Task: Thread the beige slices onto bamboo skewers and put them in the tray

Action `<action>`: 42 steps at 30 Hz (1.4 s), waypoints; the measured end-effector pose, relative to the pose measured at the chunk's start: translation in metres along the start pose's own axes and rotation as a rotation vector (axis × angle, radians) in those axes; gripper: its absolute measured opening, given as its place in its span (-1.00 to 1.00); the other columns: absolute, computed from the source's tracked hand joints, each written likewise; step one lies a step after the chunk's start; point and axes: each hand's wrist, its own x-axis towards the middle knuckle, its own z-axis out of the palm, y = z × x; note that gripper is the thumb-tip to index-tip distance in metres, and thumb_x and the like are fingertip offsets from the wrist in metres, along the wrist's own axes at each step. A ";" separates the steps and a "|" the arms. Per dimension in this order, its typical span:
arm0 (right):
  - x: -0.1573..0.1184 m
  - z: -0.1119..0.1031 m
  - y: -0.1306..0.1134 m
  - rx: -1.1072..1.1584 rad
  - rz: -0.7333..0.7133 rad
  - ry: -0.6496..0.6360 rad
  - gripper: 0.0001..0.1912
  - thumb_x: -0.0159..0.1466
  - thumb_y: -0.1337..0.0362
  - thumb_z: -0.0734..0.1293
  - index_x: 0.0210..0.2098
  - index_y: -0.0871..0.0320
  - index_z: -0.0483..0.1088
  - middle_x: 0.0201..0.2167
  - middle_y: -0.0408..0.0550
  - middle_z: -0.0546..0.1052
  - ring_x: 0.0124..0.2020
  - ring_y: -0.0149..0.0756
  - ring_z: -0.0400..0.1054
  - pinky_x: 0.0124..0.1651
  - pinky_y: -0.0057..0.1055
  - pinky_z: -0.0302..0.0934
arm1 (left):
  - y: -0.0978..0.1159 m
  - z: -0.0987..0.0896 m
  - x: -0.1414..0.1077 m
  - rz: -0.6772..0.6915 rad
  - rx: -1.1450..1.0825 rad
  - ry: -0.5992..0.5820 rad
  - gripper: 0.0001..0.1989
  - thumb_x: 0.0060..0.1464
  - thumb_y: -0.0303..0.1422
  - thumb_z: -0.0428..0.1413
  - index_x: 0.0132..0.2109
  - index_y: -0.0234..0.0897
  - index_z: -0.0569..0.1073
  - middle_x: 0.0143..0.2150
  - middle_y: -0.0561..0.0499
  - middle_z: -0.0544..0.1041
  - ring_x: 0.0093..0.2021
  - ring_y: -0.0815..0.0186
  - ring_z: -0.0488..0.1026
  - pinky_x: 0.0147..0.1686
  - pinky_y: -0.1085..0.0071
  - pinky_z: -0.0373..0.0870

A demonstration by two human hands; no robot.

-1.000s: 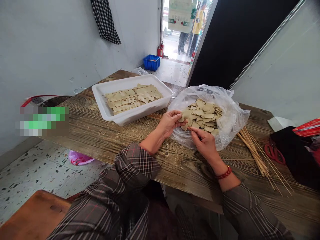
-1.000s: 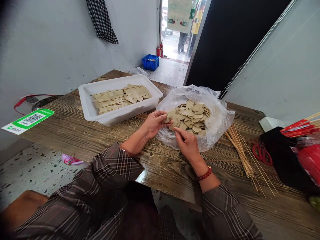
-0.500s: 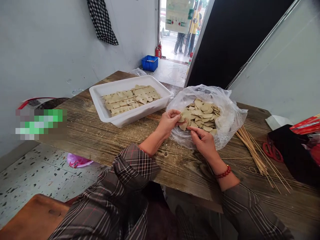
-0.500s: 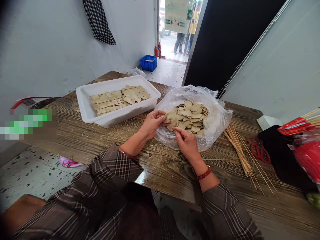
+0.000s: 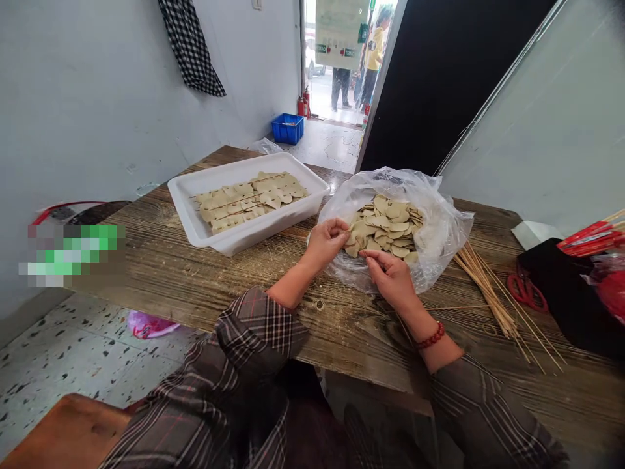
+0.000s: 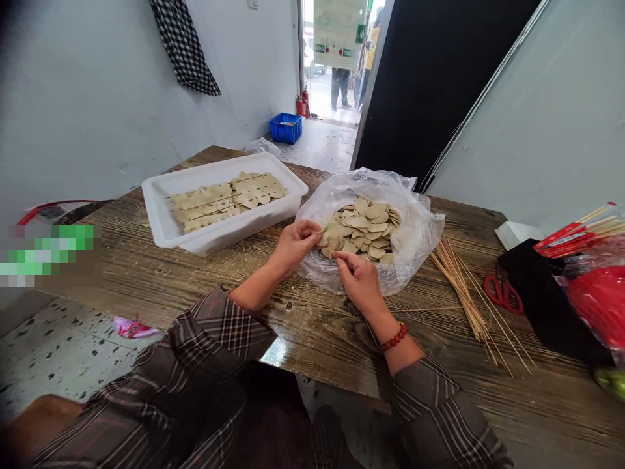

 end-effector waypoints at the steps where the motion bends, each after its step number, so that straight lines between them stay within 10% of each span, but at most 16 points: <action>1: 0.000 0.000 0.001 0.004 0.001 0.003 -0.69 0.26 0.19 0.23 -0.19 0.16 0.56 -0.53 -0.07 0.53 -0.45 -0.27 0.40 -0.42 -0.42 0.24 | -0.001 0.000 -0.001 -0.005 0.006 -0.020 -0.89 -0.10 -0.46 0.20 -0.35 -0.33 0.42 -0.57 0.14 0.44 -0.55 0.48 0.37 -0.48 0.56 0.29; 15: 0.002 0.000 -0.010 0.090 0.021 0.014 -0.72 0.26 0.14 0.24 -0.34 0.20 0.48 -0.65 -0.20 0.37 -0.60 -0.41 0.21 -0.55 -0.49 0.06 | 0.007 0.005 -0.011 -0.165 -0.192 -0.240 -0.58 -0.14 -0.06 0.30 -0.41 -0.39 0.45 -0.47 0.07 0.44 -0.46 0.47 0.40 -0.36 0.51 0.43; 26: 0.000 0.000 -0.010 0.053 -0.005 -0.021 -0.72 0.27 0.16 0.24 -0.28 0.20 0.52 -0.59 -0.14 0.47 -0.54 -0.37 0.31 -0.49 -0.47 0.13 | 0.009 -0.005 -0.003 -0.075 -0.166 -0.064 -0.64 -0.11 -0.10 0.29 -0.44 -0.34 0.44 -0.55 0.14 0.36 -0.59 0.54 0.24 -0.55 0.58 0.27; 42: 0.004 -0.006 -0.006 0.064 0.015 0.032 -0.74 0.26 0.16 0.25 -0.30 0.19 0.51 -0.55 -0.11 0.49 -0.48 -0.34 0.35 -0.48 -0.47 0.14 | 0.006 0.011 -0.013 -0.016 0.082 -0.251 -0.71 0.02 -0.18 0.18 -0.47 -0.33 0.45 -0.52 0.07 0.38 -0.50 0.46 0.28 -0.46 0.54 0.30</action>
